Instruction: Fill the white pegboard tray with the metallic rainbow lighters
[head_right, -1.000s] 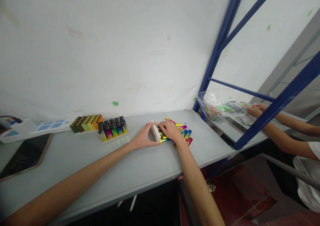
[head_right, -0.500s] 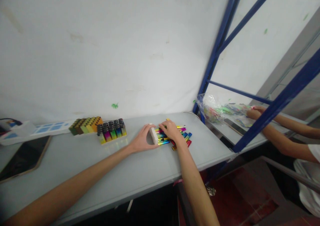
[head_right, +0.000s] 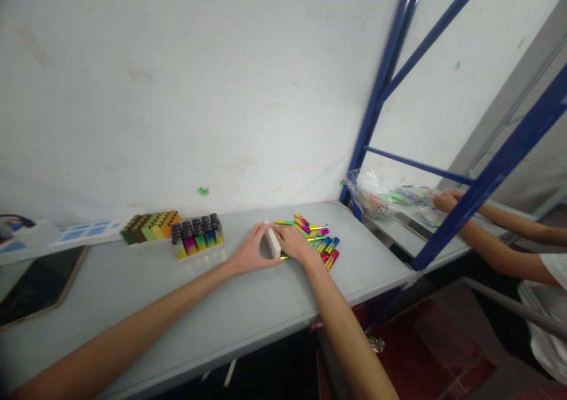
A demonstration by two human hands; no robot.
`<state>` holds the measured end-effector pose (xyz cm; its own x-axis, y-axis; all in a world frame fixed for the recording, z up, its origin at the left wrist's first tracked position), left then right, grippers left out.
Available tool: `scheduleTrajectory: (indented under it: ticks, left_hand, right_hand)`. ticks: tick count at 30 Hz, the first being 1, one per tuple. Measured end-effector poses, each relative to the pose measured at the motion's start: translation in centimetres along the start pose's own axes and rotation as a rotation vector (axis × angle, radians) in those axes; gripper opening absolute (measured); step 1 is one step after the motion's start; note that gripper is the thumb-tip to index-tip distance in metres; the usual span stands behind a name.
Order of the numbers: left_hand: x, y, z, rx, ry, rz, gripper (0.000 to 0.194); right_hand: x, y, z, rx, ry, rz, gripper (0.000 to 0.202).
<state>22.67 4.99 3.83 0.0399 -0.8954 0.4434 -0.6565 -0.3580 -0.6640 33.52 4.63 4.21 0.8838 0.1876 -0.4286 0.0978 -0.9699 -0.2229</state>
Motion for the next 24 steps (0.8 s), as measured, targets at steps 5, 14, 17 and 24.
scheduleTrajectory:
  ticks: [5, 14, 17, 24]
  left_hand:
    - [-0.5, 0.2, 0.3, -0.018, -0.003, -0.043, 0.088]
    - [-1.1, 0.6, 0.7, -0.017, 0.018, -0.024, 0.090]
    - [-0.9, 0.5, 0.6, -0.012, 0.019, -0.021, 0.090]
    - [-0.6, 0.4, 0.5, -0.006, 0.029, -0.029, 0.096]
  right_hand:
    - [0.8, -0.4, 0.1, -0.022, -0.047, 0.008, 0.031]
    - [3.3, -0.9, -0.8, 0.087, 0.132, 0.108, 0.041]
    - [3.5, -0.9, -0.9, 0.135, 0.207, 0.154, 0.040]
    - [1.0, 0.0, 1.5, 0.084, 0.148, -0.050, 0.032]
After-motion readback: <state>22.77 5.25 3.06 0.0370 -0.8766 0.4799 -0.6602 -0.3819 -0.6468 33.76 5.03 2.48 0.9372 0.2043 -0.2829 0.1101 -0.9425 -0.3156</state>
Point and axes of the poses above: each hand's wrist, its own y-axis away from the middle knuckle, its own z-axis out of the palm, x = y × z, the point moved 8 cm from there along -y, towards the middle knuckle, and after that the axes turned 15 degrees about z, right-handed, at the moved point
